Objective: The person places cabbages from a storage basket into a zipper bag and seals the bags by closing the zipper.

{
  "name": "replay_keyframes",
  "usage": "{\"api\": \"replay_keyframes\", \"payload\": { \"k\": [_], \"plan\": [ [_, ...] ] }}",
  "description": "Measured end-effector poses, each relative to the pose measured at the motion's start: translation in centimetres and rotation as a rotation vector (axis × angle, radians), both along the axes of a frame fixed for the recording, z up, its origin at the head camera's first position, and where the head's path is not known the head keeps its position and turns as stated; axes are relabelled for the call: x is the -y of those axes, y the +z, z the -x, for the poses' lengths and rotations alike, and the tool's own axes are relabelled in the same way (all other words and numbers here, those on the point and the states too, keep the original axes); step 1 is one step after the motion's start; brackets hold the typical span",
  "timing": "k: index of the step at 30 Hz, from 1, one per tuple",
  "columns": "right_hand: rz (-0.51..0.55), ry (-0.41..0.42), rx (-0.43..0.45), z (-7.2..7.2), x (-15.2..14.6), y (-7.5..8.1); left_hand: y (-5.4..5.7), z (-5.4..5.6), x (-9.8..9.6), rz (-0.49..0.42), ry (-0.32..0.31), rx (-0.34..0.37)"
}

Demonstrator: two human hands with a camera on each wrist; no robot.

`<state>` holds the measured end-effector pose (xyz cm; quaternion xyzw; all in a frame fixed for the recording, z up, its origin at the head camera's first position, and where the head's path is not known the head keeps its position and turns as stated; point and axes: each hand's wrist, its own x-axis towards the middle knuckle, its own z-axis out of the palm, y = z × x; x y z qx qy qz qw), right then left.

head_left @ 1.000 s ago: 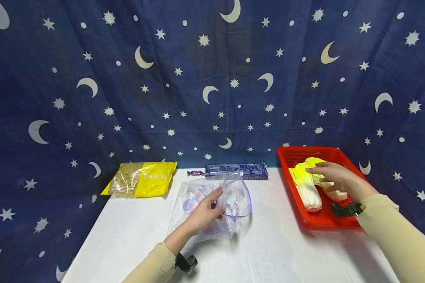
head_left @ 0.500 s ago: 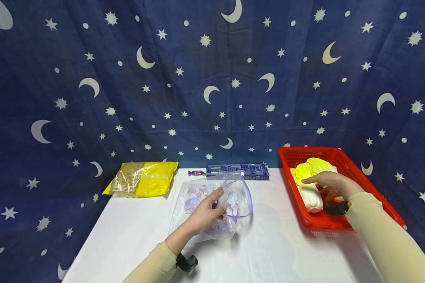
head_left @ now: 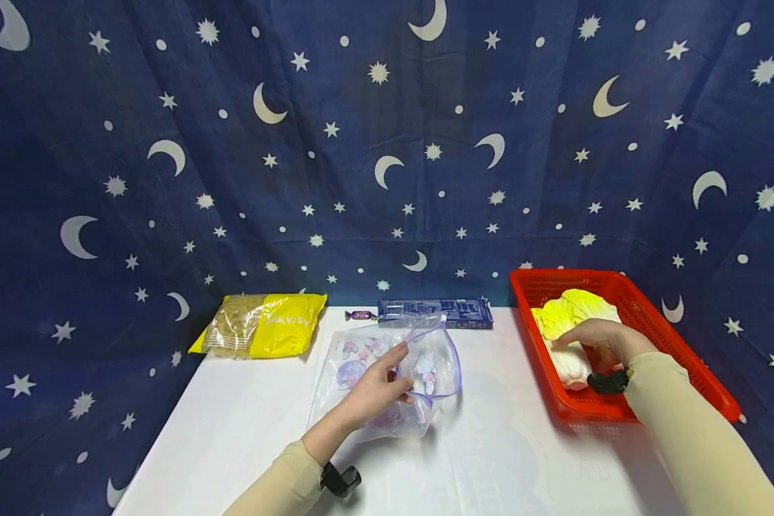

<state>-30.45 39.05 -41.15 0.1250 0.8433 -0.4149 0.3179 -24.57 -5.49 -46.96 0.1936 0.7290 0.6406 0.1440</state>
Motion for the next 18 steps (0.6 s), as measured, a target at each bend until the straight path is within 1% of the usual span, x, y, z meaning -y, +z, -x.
{"api": "replay_keyframes", "payload": {
  "k": [1, 4, 11, 18],
  "plan": [
    [0.017, -0.007, 0.003, -0.07, -0.01, -0.13, -0.01, 0.0, -0.01, 0.0, 0.0, -0.003],
    [0.022, -0.016, -0.014, -0.23, -0.07, -0.29, 0.02, -0.04, -0.05, 0.001, 0.001, -0.003],
    [0.067, -0.016, -0.006, -0.24, -0.11, -0.72, 0.01, -0.06, -0.11, -0.017, 0.002, -0.005],
    [0.099, -0.024, -0.007, -0.42, -0.01, -0.76, 0.08, -0.17, -0.17, -0.023, 0.001, 0.004]
  ]
}}
